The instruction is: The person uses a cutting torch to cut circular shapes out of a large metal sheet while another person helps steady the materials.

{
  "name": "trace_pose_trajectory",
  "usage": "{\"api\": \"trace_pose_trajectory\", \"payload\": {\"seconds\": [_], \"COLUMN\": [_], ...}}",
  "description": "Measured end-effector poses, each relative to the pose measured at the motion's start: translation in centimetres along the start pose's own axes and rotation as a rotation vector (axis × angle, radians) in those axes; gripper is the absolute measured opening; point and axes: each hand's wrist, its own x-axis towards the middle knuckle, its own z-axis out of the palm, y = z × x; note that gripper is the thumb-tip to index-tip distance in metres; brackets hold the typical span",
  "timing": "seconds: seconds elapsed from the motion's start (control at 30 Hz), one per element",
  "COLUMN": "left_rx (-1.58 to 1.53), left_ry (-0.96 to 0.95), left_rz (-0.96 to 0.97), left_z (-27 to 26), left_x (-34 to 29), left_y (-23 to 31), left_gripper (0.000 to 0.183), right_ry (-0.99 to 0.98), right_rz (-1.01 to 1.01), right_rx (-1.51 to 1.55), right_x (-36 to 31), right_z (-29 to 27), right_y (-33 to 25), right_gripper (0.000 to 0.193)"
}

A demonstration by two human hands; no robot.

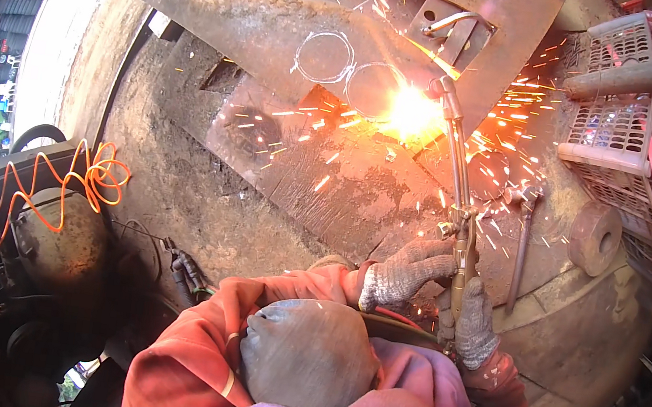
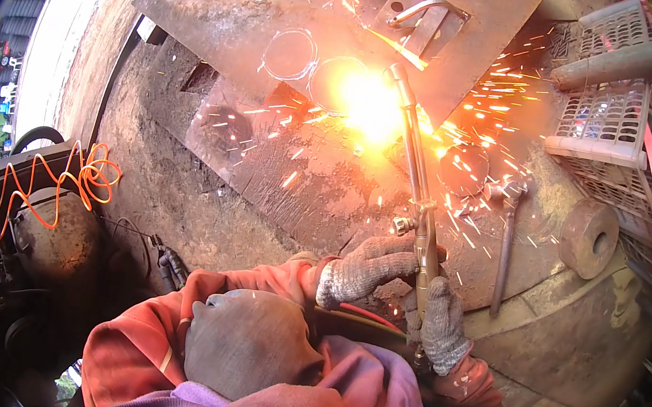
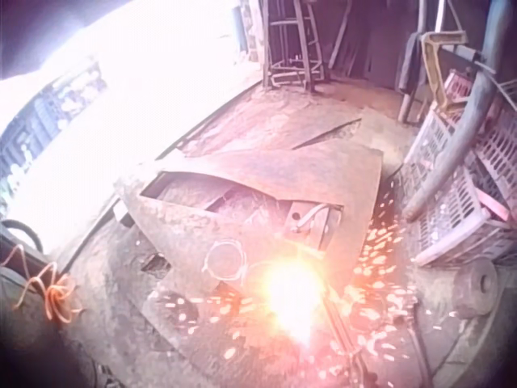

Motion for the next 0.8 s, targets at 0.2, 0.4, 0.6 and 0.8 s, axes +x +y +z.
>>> {"api": "trace_pose_trajectory", "payload": {"seconds": [0.2, 0.4, 0.6, 0.8], "left_rx": [-0.397, 0.134, -0.04, 0.405], "left_ry": [0.055, 0.038, 0.028, 0.033], "left_rz": [-0.373, -0.026, -0.202, 0.164], "left_z": [-0.1, -0.7, -0.6, -1.1], "left_x": [0.5, 0.0, -0.1, -0.1], "left_y": [1.3, -0.3, -0.1, -1.1], "left_gripper": [0.035, 0.033, 0.033, 0.034], "right_ry": [-0.128, -0.145, -0.098, -0.043], "right_rz": [0.054, -0.011, 0.006, 0.061], "right_rx": [-0.081, -0.116, -0.051, -0.067], "right_x": [0.6, 1.1, 1.6, 2.2], "right_z": [-1.9, -1.1, -1.7, -2.2], "right_y": [0.7, 0.1, 1.7, 2.2], "right_gripper": [0.084, 0.087, 0.076, 0.066]}}
